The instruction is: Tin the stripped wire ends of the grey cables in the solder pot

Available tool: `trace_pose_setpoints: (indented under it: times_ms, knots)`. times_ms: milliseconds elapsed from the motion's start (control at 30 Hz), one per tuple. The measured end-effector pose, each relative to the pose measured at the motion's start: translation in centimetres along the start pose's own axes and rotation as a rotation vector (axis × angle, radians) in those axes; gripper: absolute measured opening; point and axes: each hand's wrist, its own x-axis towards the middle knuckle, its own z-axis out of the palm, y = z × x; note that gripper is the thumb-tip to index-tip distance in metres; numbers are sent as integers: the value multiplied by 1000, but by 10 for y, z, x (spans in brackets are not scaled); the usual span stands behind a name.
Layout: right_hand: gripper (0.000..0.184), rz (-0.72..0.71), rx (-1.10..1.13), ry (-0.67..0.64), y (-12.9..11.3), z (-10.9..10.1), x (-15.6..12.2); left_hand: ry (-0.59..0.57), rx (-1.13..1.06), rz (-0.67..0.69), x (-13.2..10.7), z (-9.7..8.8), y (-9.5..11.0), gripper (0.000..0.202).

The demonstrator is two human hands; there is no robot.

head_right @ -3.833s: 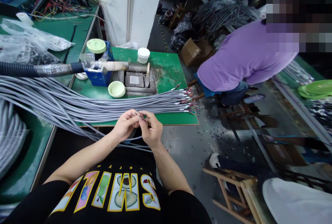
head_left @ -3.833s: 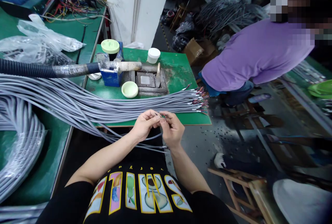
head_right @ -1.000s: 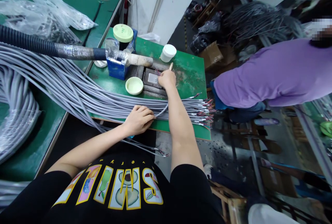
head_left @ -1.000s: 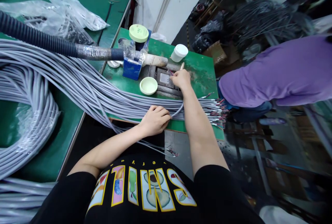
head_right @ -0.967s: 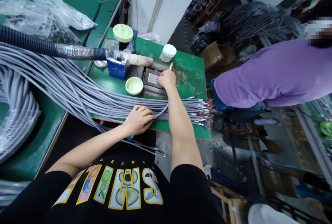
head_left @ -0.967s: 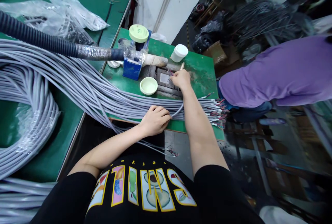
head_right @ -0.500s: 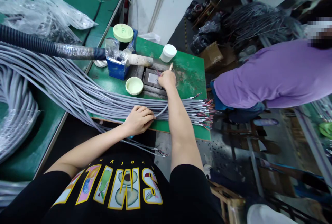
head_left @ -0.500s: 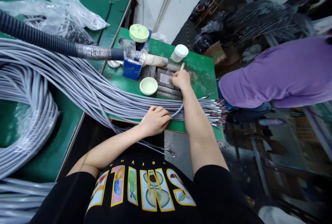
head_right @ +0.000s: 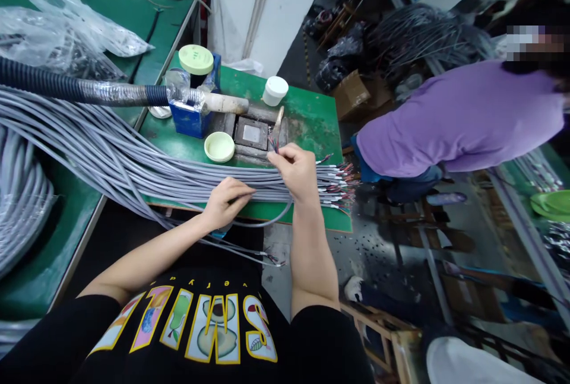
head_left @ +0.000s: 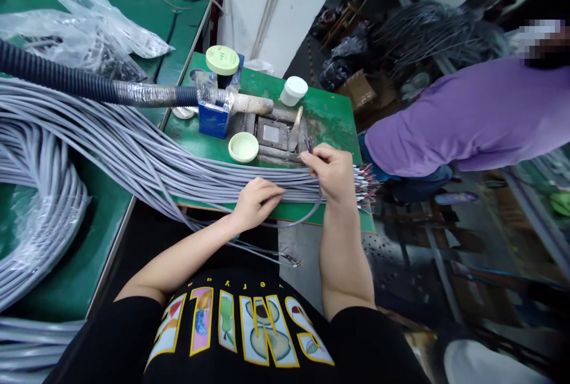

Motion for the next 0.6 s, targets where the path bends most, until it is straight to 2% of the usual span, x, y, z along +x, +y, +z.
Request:
trace_pose_setpoints:
  times_ms: [100,167,233,300,400,433,500,600]
  knots:
    - [35,22,140,-45,-14,5,-27,147,-501,-254,7,11,7,31]
    - [34,26,198,-65,-19,10,-40,196,-768,-344,11,19,12,38]
    - [34,28,244,-66,-22,14,-49,239,-893,-354,14,25,18,31]
    - [33,49,283,-62,-24,15,-57,277,-925,-339,17,26,25,20]
    - [17,128,330,-92,-27,14,-68,314,-977,-380,21,21,35,19]
    - [16,147,335,-101,-28,14,-73,317,-1019,-416,22,19,38,20]
    - [30,140,320,-90,-30,15,-83,280,-1134,-511,23,16,41,20]
    - [44,47,247,-32,-28,20,-95,109,-1318,-689,19,18,42,18]
